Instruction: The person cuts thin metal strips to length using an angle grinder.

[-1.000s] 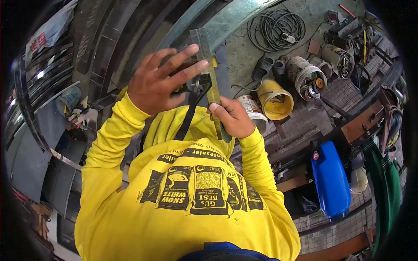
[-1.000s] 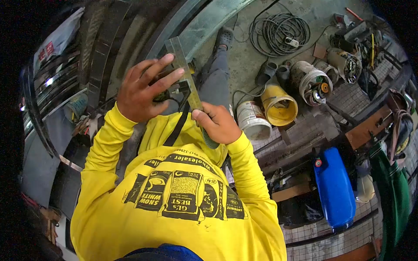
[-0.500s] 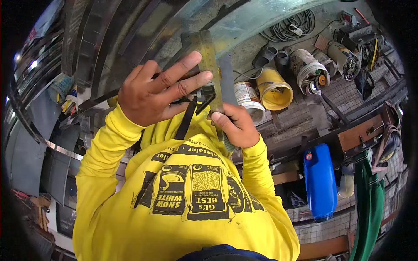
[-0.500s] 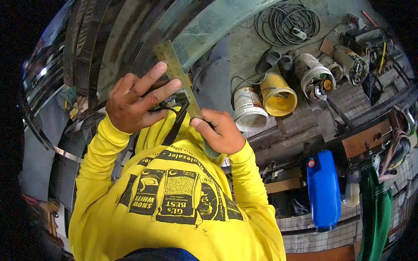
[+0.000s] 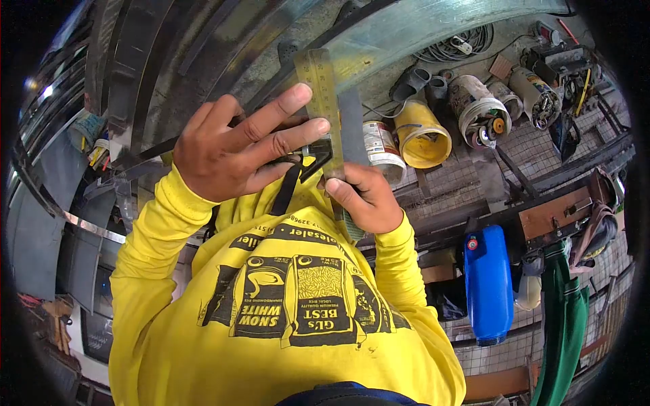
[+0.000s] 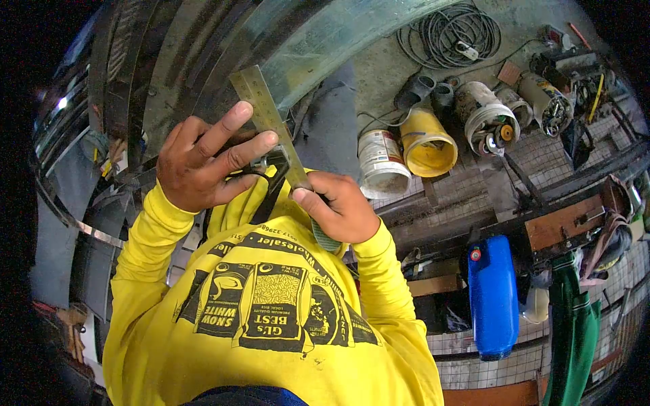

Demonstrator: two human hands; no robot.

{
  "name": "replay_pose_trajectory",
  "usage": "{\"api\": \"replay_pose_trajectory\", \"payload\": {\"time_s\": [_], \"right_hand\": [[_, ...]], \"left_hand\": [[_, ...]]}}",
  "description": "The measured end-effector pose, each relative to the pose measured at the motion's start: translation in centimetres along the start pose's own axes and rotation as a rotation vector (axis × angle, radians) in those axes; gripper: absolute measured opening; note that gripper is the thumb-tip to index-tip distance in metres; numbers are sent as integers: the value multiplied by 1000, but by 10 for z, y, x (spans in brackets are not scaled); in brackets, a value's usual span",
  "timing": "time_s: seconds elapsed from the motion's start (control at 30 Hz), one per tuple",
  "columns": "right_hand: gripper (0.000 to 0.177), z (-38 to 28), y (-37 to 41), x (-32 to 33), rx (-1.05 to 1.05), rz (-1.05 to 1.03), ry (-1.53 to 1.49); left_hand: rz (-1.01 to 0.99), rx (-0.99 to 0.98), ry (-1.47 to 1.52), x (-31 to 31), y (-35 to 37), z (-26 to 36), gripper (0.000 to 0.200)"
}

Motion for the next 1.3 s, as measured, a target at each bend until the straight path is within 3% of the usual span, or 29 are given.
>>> {"api": "replay_pose_trajectory", "payload": {"time_s": [0.3, 0.4, 0.53, 0.67, 0.73, 0.77, 0.8, 0.87, 0.93, 1.0, 1.03, 1.07, 1.13, 1.2, 1.23, 1.3], "right_hand": [[19, -3, 1, 4, -6, 1, 47], [22, 12, 7, 12, -27, 147, -16], [24, 27, 21, 29, -179, 616, -112], [20, 10, 47, 18, -268, 811, -104], [25, -9, 73, -7, -229, 709, -191], [32, -22, 80, -18, -100, 590, -121], [33, -31, 87, -25, 20, 359, -103], [17, -41, 96, -28, -17, -209, -292], [14, -35, 102, -23, -51, -262, -257], [17, -42, 104, -7, -94, -177, -109], [19, -50, 105, 2, -195, -11, -28], [19, -61, 103, -2, -318, 357, -226], [16, -69, 75, -5, -159, 716, -187], [19, -71, 47, -9, 25, 837, -94], [19, -72, 35, -11, 161, 902, 101], [18, -76, 19, -17, 230, 941, 194]], "left_hand": [[38, 0, -28, -2, 0, 2, 65], [25, -5, -42, -1, 0, 3, 65], [32, -12, -46, -1, 0, 3, 65], [46, -7, -43, -2, -1, 3, 65], [39, 1, -35, -1, -1, 3, 65], [30, 2, -25, 0, -1, 3, 65], [22, 1, -16, 1, -2, 3, 66], [33, -3, -25, 0, -2, 3, 67], [33, -4, -28, 0, -2, 4, 67], [23, -3, -27, 2, -4, 4, 68], [23, -4, -24, 2, -4, 3, 68], [21, -3, -19, 2, -4, 3, 68], [18, 2, -12, 2, -3, 4, 69], [21, 0, -12, 2, -3, 3, 69], [21, 1, -11, 2, -3, 3, 69], [16, 7, -5, 3, -3, 4, 69]]}}
Point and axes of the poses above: each hand's wrist, its own y-axis away from the middle knuckle, its own x-axis out of the back of the hand, z = x × y, the point moved 2 cm from there along -y, towards the middle knuckle, and after that the axes turned 4 degrees about -x, right-handed, at the moved point
